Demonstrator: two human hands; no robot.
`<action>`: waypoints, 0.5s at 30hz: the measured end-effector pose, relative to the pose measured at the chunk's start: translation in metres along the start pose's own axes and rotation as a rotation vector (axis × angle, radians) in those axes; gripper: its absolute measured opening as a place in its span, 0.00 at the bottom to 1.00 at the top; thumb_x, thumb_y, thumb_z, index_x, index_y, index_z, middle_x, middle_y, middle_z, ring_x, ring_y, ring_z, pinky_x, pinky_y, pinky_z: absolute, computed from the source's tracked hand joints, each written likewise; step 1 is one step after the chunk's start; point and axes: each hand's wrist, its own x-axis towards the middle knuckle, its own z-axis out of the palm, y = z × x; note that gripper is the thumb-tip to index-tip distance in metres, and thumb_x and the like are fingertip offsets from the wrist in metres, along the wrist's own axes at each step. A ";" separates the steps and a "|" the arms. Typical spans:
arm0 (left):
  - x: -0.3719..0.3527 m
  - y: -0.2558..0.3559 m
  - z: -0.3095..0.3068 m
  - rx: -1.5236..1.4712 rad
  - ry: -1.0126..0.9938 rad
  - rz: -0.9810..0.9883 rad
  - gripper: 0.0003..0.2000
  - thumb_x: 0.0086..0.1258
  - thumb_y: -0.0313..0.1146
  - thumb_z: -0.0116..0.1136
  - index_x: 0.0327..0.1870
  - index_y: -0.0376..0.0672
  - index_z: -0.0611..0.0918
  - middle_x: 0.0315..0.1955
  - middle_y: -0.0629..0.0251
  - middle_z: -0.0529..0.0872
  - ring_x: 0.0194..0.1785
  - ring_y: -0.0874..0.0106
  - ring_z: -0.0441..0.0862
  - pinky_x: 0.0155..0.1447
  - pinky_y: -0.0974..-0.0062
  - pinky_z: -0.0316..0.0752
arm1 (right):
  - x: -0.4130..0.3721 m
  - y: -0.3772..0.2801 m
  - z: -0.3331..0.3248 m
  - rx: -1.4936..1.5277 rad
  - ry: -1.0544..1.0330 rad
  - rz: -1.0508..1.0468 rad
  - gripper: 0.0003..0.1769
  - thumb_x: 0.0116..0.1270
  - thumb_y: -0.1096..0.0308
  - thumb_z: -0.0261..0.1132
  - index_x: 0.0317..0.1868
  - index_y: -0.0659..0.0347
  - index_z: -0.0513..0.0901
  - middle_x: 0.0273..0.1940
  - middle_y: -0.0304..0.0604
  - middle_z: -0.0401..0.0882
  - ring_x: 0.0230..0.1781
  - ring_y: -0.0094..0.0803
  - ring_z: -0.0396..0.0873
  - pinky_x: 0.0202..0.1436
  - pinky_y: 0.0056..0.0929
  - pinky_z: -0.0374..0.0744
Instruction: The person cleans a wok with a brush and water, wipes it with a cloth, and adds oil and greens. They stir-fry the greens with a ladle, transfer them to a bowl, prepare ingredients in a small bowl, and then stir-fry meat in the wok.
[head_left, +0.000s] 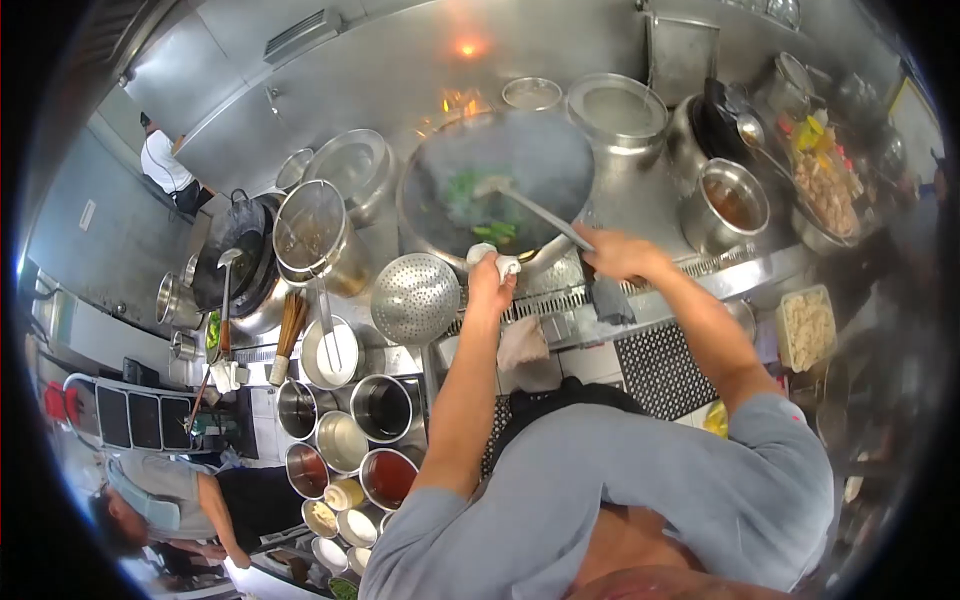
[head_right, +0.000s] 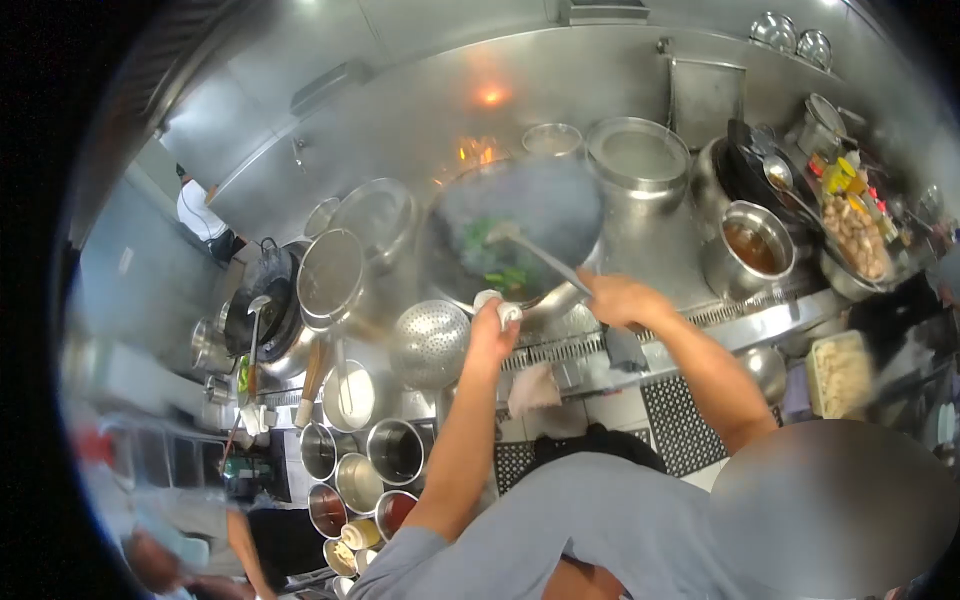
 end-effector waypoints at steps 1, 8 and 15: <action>-0.012 -0.014 -0.002 0.053 0.066 -0.005 0.07 0.70 0.35 0.49 0.45 0.45 0.74 0.37 0.63 0.79 0.35 0.69 0.79 0.32 0.71 0.75 | 0.020 0.011 0.024 -0.050 0.130 -0.024 0.36 0.66 0.61 0.55 0.73 0.60 0.55 0.32 0.58 0.82 0.20 0.40 0.80 0.32 0.38 0.79; -0.084 -0.015 0.016 0.071 0.171 -0.010 0.11 0.66 0.28 0.49 0.49 0.47 0.73 0.39 0.66 0.78 0.40 0.70 0.79 0.30 0.73 0.75 | -0.098 -0.006 -0.037 0.108 0.080 -0.062 0.35 0.66 0.63 0.55 0.72 0.62 0.57 0.39 0.63 0.81 0.28 0.52 0.81 0.37 0.41 0.80; -0.011 -0.036 -0.007 0.040 0.041 0.010 0.10 0.67 0.28 0.49 0.48 0.44 0.72 0.37 0.63 0.79 0.34 0.68 0.80 0.28 0.69 0.76 | -0.006 0.036 0.032 0.077 0.191 -0.013 0.29 0.67 0.65 0.56 0.67 0.63 0.65 0.25 0.46 0.78 0.14 0.28 0.75 0.18 0.30 0.74</action>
